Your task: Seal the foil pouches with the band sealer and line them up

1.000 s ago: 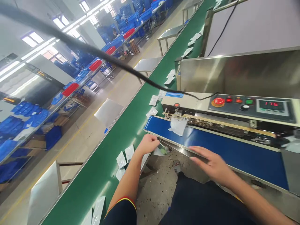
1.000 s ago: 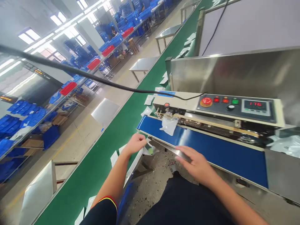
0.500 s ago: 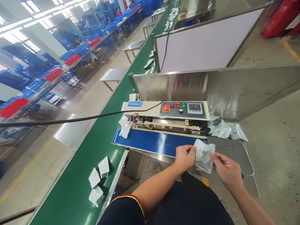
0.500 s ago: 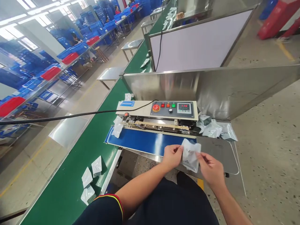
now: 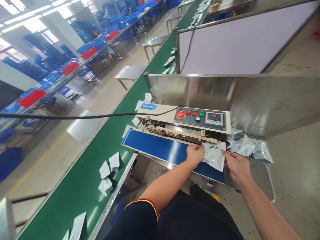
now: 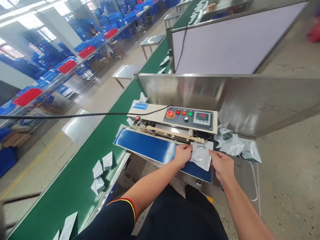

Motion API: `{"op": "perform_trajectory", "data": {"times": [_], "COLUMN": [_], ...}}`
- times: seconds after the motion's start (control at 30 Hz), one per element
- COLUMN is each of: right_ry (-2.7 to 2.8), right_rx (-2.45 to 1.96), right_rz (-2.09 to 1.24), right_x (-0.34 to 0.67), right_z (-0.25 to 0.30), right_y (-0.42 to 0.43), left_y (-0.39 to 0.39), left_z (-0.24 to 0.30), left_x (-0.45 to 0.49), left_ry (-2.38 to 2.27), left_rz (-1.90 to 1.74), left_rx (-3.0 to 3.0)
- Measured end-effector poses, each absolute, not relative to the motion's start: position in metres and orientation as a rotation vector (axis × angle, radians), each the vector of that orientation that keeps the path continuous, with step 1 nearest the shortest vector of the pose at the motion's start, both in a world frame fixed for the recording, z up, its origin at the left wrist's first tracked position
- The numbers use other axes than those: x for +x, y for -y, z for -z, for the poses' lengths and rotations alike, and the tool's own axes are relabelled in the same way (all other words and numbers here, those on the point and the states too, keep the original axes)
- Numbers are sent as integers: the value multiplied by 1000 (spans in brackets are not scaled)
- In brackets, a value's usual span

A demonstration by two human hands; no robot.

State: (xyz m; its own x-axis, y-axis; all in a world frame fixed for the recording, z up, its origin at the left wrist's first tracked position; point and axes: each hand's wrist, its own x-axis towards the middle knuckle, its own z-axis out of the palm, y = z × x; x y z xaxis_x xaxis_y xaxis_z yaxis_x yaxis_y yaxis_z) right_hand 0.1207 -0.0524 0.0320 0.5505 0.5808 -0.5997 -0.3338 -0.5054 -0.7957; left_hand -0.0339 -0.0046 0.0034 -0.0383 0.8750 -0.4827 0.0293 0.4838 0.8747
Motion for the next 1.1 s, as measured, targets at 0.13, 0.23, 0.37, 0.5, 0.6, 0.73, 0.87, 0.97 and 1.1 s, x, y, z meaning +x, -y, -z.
{"op": "perform_trajectory", "data": {"times": [0.13, 0.23, 0.37, 0.5, 0.6, 0.73, 0.87, 0.97, 1.1], "right_ry": [324, 650, 1181, 1907, 2474, 2880, 3030, 3034, 3094], "right_rx": [-1977, -2025, -1900, -1369, -1004, -883, -947, -1022, -962], "right_rz": [-1212, -1152, -1282, -1381, -1168, -891, -834, -746, -727], "right_x": [104, 88, 1, -179, -331, -478, -541, -561, -578], "right_z": [-47, -44, -39, -34, -14, 28, 60, 71, 78], "right_y": [77, 92, 74, 46, 38, 32, -2, -28, -16], "left_y": [26, 49, 94, 148, 183, 221, 259, 287, 320], "left_z": [2, 8, 6, 7, 25, 56, 66, 59, 45], "left_x": [-75, -133, -260, -406, -496, -575, -618, -631, -630], "left_ry": [-1456, -1504, -1816, -2384, -2707, -2744, -2575, -2516, -2459], "left_rz": [-1001, -1201, -1367, -1182, -861, -637, -855, -1065, -1247], "left_rx": [754, 671, 696, 798, 672, 425, 375, 313, 205]}}
